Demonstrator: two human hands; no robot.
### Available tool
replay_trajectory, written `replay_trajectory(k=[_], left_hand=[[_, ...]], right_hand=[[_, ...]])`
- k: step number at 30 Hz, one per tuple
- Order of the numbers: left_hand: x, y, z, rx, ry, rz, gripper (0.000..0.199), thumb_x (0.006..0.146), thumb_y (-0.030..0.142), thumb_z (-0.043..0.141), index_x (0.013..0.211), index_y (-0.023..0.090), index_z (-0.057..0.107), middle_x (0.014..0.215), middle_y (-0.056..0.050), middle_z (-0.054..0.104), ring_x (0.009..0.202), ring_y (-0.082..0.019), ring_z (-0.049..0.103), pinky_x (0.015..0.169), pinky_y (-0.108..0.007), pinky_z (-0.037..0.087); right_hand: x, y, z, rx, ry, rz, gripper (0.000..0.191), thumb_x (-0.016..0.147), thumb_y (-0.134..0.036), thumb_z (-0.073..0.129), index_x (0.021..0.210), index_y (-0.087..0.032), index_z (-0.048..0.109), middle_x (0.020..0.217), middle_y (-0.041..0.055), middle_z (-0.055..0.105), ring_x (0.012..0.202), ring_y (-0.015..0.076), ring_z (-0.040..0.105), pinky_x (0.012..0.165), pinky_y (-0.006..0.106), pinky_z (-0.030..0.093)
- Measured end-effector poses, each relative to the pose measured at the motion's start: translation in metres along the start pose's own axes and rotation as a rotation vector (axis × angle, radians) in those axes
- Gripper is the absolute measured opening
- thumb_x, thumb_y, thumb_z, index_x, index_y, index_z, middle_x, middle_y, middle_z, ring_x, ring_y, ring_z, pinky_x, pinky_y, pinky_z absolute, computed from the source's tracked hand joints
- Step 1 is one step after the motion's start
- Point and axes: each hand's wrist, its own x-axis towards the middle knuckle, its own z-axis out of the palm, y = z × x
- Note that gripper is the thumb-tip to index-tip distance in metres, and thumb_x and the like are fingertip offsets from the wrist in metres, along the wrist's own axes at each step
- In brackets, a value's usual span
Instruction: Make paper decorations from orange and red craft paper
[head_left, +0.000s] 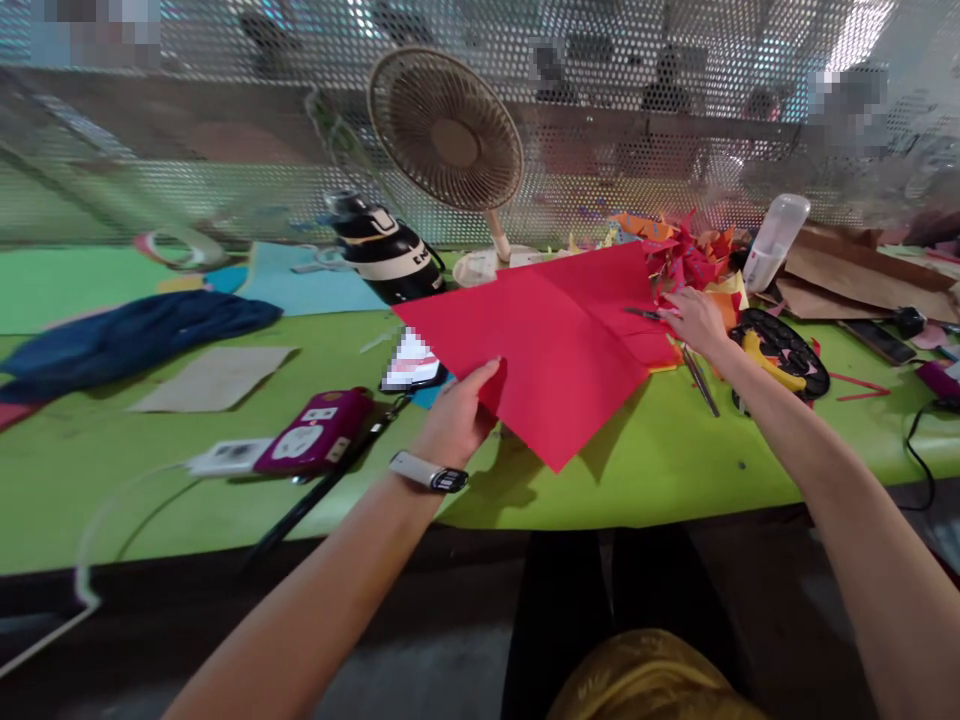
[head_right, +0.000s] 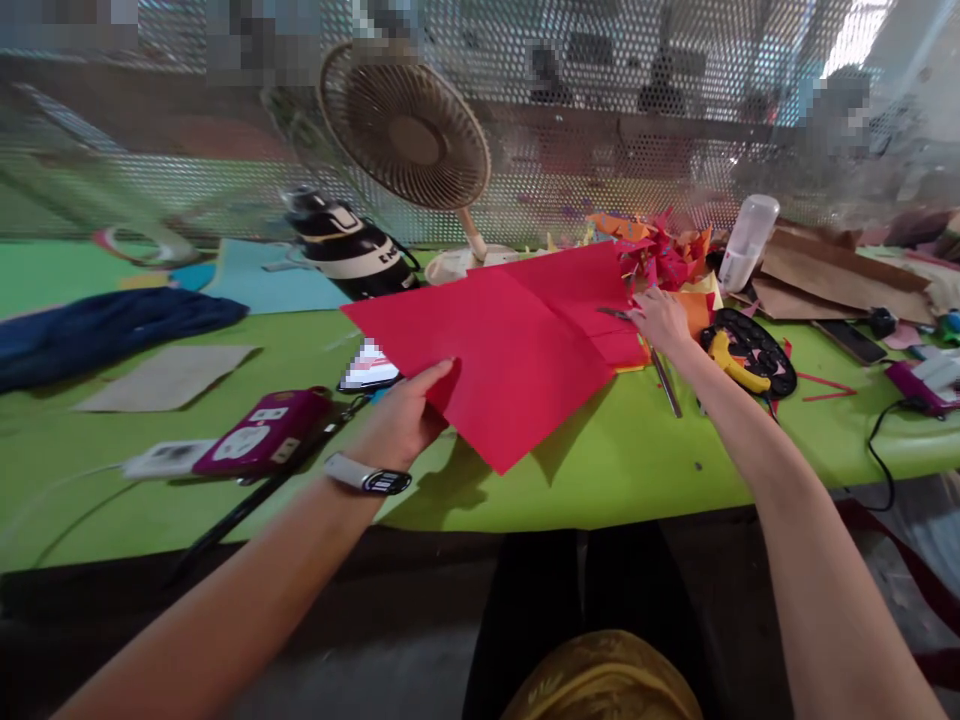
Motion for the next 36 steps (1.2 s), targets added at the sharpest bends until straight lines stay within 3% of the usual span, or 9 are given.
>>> replay_trajectory(k=[2,6,8,13,20,27,32,34,36], left_hand=[[-0.003,-0.004,0.001,0.003,-0.001,-0.026,0.021,0.074,0.014,0.073,0.094,0.018,0.071,0.095,-0.007,0.076,0.077,-0.018,0.072,0.069,-0.028,0.061],[-0.011,-0.009,0.008,0.010,-0.023,-0.024,0.016,0.079,0.018,0.070,0.095,0.018,0.069,0.095,-0.008,0.074,0.079,-0.019,0.072,0.072,-0.029,0.061],[-0.014,-0.010,0.011,-0.016,-0.019,-0.021,0.015,0.079,0.016,0.069,0.094,0.018,0.069,0.095,-0.008,0.074,0.082,-0.020,0.072,0.074,-0.030,0.061],[-0.025,-0.012,0.015,-0.043,-0.059,-0.062,0.015,0.081,0.016,0.068,0.096,0.016,0.069,0.097,-0.008,0.075,0.084,-0.019,0.071,0.080,-0.030,0.061],[-0.025,0.001,-0.006,0.202,-0.180,-0.210,0.021,0.069,0.018,0.080,0.089,0.016,0.074,0.092,-0.009,0.076,0.069,-0.017,0.070,0.059,-0.025,0.059],[-0.005,0.012,-0.016,0.521,-0.411,-0.296,0.034,0.051,0.009,0.088,0.079,0.020,0.074,0.083,-0.010,0.077,0.073,-0.025,0.073,0.055,-0.030,0.058],[0.023,0.016,-0.003,0.476,-0.355,-0.244,0.023,0.064,0.014,0.083,0.085,0.018,0.074,0.080,-0.012,0.076,0.065,-0.025,0.072,0.053,-0.031,0.058],[0.033,0.017,0.004,0.451,-0.366,-0.192,0.019,0.067,0.012,0.079,0.085,0.016,0.073,0.079,-0.011,0.075,0.063,-0.021,0.071,0.053,-0.028,0.057],[0.040,0.018,0.011,0.391,-0.432,-0.156,0.021,0.069,0.014,0.078,0.089,0.016,0.073,0.083,-0.010,0.076,0.063,-0.019,0.071,0.055,-0.025,0.057]], right_hand=[[-0.018,-0.016,-0.008,0.163,0.023,-0.136,0.039,0.096,-0.033,0.048,0.128,-0.015,0.062,0.125,0.0150,0.065,0.118,0.0253,0.058,0.101,0.040,0.046],[-0.063,-0.051,-0.025,0.252,-0.218,-0.648,0.065,0.083,-0.025,0.056,0.147,-0.023,0.044,0.155,0.0114,0.041,0.143,0.0278,0.037,0.114,0.051,0.032],[-0.082,-0.067,-0.027,0.238,-0.278,-0.719,0.079,0.079,-0.030,0.060,0.153,-0.022,0.033,0.163,0.0132,0.025,0.149,0.0320,0.023,0.115,0.058,0.025],[-0.100,-0.090,-0.015,0.160,-0.241,-0.663,0.080,0.083,-0.026,0.060,0.155,-0.017,0.028,0.164,0.0156,0.019,0.152,0.0299,0.014,0.120,0.056,0.016],[-0.106,-0.070,-0.044,0.250,-0.115,-0.679,0.044,0.089,-0.011,0.046,0.121,-0.031,0.067,0.133,0.0043,0.065,0.127,0.0239,0.056,0.116,0.062,0.026],[-0.121,-0.078,-0.082,0.369,-0.458,-0.694,0.028,0.095,-0.017,0.049,0.100,-0.027,0.075,0.099,0.0029,0.077,0.094,0.0171,0.070,0.095,0.036,0.049],[-0.093,-0.083,-0.078,0.573,-0.713,-0.549,0.020,0.094,-0.025,0.056,0.094,-0.022,0.076,0.087,0.0005,0.076,0.080,0.0135,0.069,0.075,0.025,0.050],[-0.075,-0.084,-0.071,0.581,-0.690,-0.475,0.021,0.092,-0.034,0.059,0.089,-0.020,0.074,0.081,0.0003,0.074,0.076,0.0145,0.068,0.073,0.026,0.050],[-0.057,-0.083,-0.061,0.544,-0.501,-0.399,0.022,0.091,-0.038,0.062,0.087,-0.020,0.073,0.095,0.0038,0.074,0.090,0.0184,0.068,0.084,0.032,0.051]])
